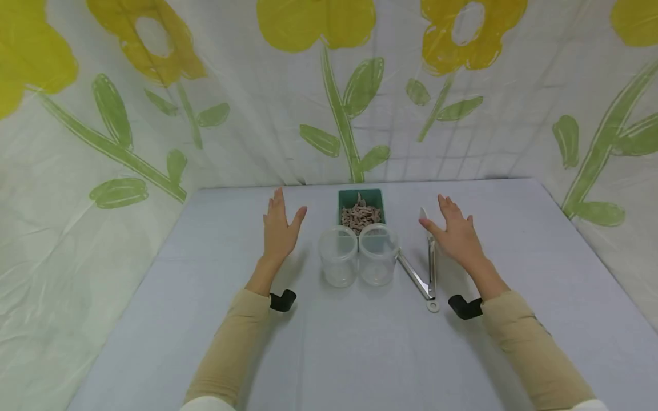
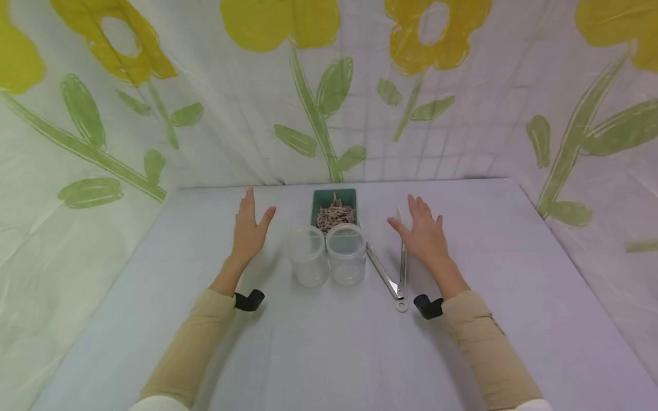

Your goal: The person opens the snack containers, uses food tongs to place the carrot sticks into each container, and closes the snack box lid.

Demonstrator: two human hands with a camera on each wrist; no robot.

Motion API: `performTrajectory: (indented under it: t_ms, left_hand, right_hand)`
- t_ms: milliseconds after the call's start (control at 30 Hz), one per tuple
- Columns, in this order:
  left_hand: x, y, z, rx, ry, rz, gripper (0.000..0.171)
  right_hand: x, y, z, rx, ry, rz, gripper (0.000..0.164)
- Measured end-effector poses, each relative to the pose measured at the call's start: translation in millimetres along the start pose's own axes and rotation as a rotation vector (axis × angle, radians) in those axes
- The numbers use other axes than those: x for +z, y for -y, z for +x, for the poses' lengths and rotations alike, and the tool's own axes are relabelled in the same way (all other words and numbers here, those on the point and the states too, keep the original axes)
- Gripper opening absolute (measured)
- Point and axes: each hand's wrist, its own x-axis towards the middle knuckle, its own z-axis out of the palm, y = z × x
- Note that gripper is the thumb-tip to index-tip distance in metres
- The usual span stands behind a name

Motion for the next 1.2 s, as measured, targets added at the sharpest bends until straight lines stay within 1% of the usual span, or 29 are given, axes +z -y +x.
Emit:
performTrajectory:
  t_ms: [33, 67, 133, 200, 267, 300, 367, 400, 467, 533, 567, 700, 833, 933, 1033, 1067, 1133, 1200]
  left_hand:
    - [-3.4, 0.5, -3.4, 0.009, 0.017, -0.102, 0.077]
    - [-6.8, 1.3, -7.1, 0.024, 0.049, -0.203, 0.076]
    - [-12.5, 3.3, -15.4, 0.063, 0.163, -0.376, 0.074]
    - [-15.1, 5.2, -23.9, 0.102, 0.301, -0.486, 0.081]
    - [-13.1, 5.5, -32.2, 0.126, 0.425, -0.543, 0.091]
    - [-10.5, 5.0, -36.1, 0.129, 0.471, -0.544, 0.097]
    - [-3.5, 2.5, -43.1, 0.105, 0.524, -0.501, 0.11]
    - [0.3, 0.6, -46.2, 0.086, 0.539, -0.471, 0.112]
    - [8.3, -2.7, -51.2, 0.047, 0.543, -0.42, 0.113]
    - [15.2, -7.3, -55.2, 0.015, 0.524, -0.377, 0.11]
    - [18.4, -9.4, -56.7, 0.01, 0.505, -0.364, 0.108]
    - [28.1, -16.3, -60.8, 0.029, 0.409, -0.365, 0.097]
    - [34.5, -19.2, -63.4, 0.031, 0.338, -0.42, 0.086]
    - [34.4, -20.4, -66.1, 0.007, 0.317, -0.463, 0.082]
    - [30.0, -23.2, -70.9, 0.012, 0.307, -0.496, 0.082]
    - [27.8, -25.5, -73.1, 0.019, 0.301, -0.5, 0.082]
    - [23.5, -31.7, -77.5, 0.057, 0.277, -0.5, 0.083]
    - [19.5, -40.5, -81.8, 0.114, 0.239, -0.463, 0.083]
  right_hand:
    - [-2.8, 3.8, -1.9, 0.0, -0.007, 0.063, 0.084]
    - [-6.2, 9.3, -4.4, 0.003, -0.016, 0.121, 0.082]
    - [-10.4, 18.1, -8.2, 0.0, -0.033, 0.228, 0.076]
    - [-12.1, 26.7, -11.9, -0.013, -0.037, 0.326, 0.07]
    - [-12.8, 35.5, -15.5, -0.027, -0.032, 0.402, 0.066]
    - [-12.4, 39.4, -17.0, -0.038, -0.03, 0.431, 0.065]
    - [-11.6, 47.0, -20.2, -0.056, -0.023, 0.465, 0.063]
    - [-11.6, 50.8, -21.9, -0.061, -0.018, 0.471, 0.062]
    - [-11.3, 57.2, -24.5, -0.08, -0.008, 0.475, 0.061]
    - [-11.2, 62.9, -26.4, -0.099, 0.007, 0.486, 0.061]
    - [-11.3, 65.5, -27.1, -0.11, 0.013, 0.492, 0.061]
    - [-11.5, 75.2, -28.4, -0.141, 0.035, 0.514, 0.062]
    - [-7.0, 79.4, -26.9, -0.156, 0.046, 0.511, 0.063]
    - [-1.1, 82.3, -26.9, -0.187, 0.078, 0.499, 0.062]
    - [3.7, 88.6, -31.5, -0.25, 0.154, 0.524, 0.064]
    - [5.0, 91.8, -33.5, -0.271, 0.179, 0.535, 0.065]
    - [6.3, 99.2, -38.1, -0.312, 0.22, 0.562, 0.068]
    - [7.1, 107.5, -42.0, -0.338, 0.238, 0.572, 0.071]
